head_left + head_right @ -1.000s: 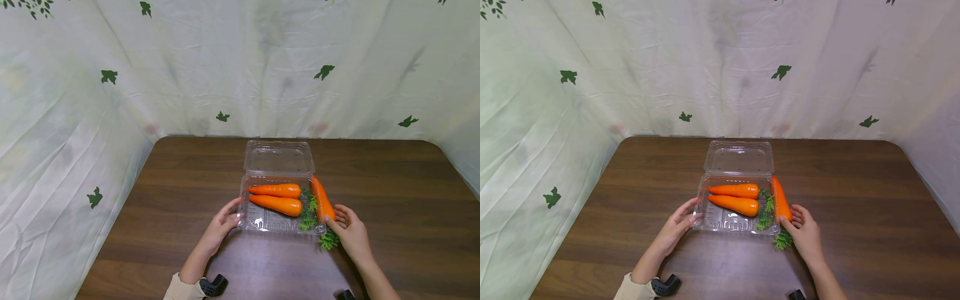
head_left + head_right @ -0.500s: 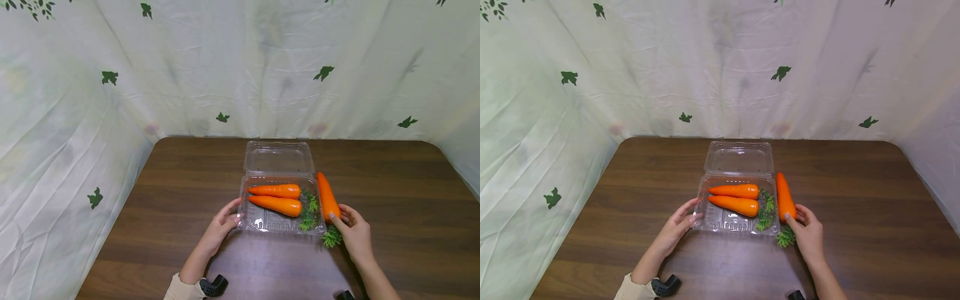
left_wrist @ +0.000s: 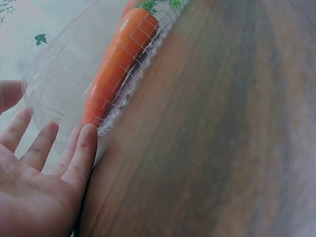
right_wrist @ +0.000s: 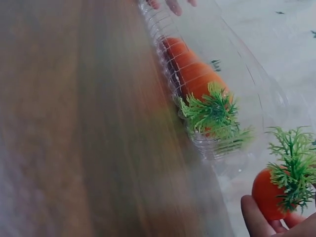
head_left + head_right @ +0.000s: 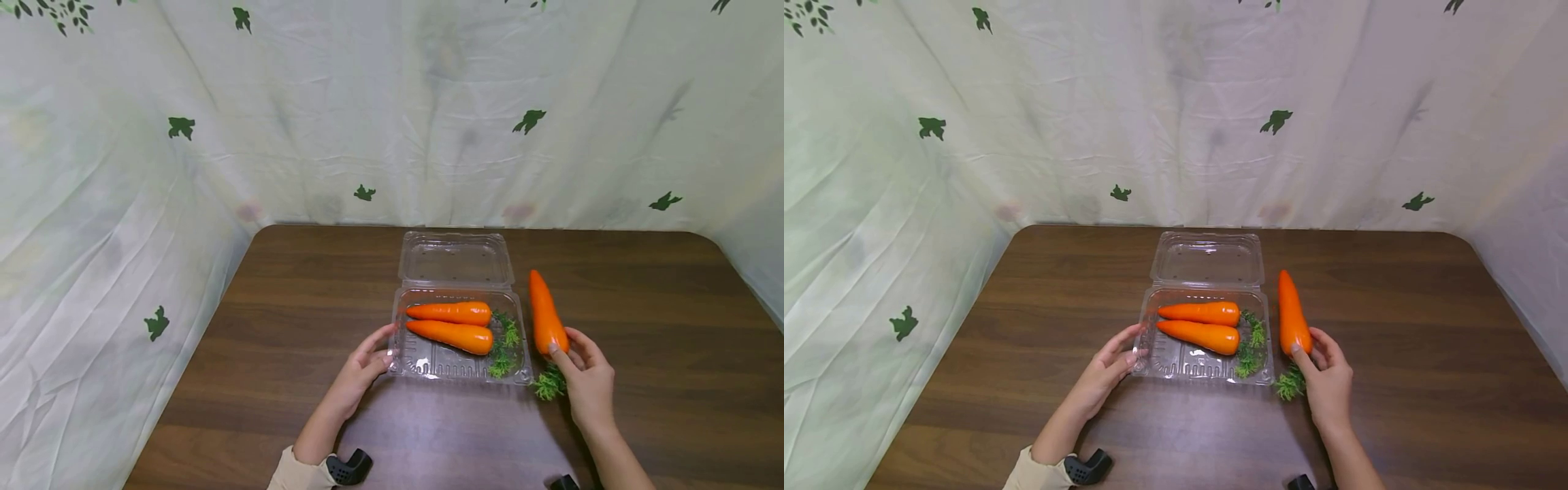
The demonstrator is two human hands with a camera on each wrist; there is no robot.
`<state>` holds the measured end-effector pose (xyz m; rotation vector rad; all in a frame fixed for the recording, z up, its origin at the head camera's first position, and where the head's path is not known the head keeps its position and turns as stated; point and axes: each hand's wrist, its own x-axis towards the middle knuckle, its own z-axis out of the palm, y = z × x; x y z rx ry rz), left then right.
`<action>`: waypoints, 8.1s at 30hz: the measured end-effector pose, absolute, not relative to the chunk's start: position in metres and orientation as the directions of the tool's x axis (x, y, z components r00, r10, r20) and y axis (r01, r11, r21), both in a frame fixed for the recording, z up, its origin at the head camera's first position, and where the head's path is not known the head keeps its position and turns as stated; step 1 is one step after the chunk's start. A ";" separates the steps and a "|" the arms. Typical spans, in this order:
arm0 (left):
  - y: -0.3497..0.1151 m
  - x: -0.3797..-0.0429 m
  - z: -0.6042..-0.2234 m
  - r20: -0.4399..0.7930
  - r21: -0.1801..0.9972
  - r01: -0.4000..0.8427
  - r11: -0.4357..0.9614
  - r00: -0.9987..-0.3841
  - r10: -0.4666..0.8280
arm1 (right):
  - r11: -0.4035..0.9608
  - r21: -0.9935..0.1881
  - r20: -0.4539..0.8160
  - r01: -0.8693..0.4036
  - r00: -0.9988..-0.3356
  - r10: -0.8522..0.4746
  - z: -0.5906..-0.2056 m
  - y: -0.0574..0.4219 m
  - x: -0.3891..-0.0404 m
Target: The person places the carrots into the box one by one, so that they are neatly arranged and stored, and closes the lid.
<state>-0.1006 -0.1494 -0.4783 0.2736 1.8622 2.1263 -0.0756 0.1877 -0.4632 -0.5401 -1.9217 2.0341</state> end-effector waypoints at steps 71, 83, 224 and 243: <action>-0.150 -0.099 -0.479 -0.062 0.992 -0.095 -0.081 -0.939 0.339 | -0.343 -0.897 0.296 -0.278 -0.955 0.000 -0.424 0.151 -0.110; -0.151 -0.099 -0.476 -0.097 0.988 -0.130 -0.079 -0.938 0.334 | -0.223 -0.945 0.278 -0.240 -0.947 -0.161 -0.425 0.147 -0.120; -0.150 -0.204 -0.424 0.217 0.721 0.309 0.620 -0.951 0.222 | 0.618 -0.782 -0.028 -0.088 -0.984 -0.176 -0.430 0.196 -0.206; -0.123 -0.237 -0.424 -0.140 0.944 -0.082 0.321 -0.977 0.160 | 0.224 -0.972 -0.062 0.070 -0.997 0.042 -0.437 0.187 -0.221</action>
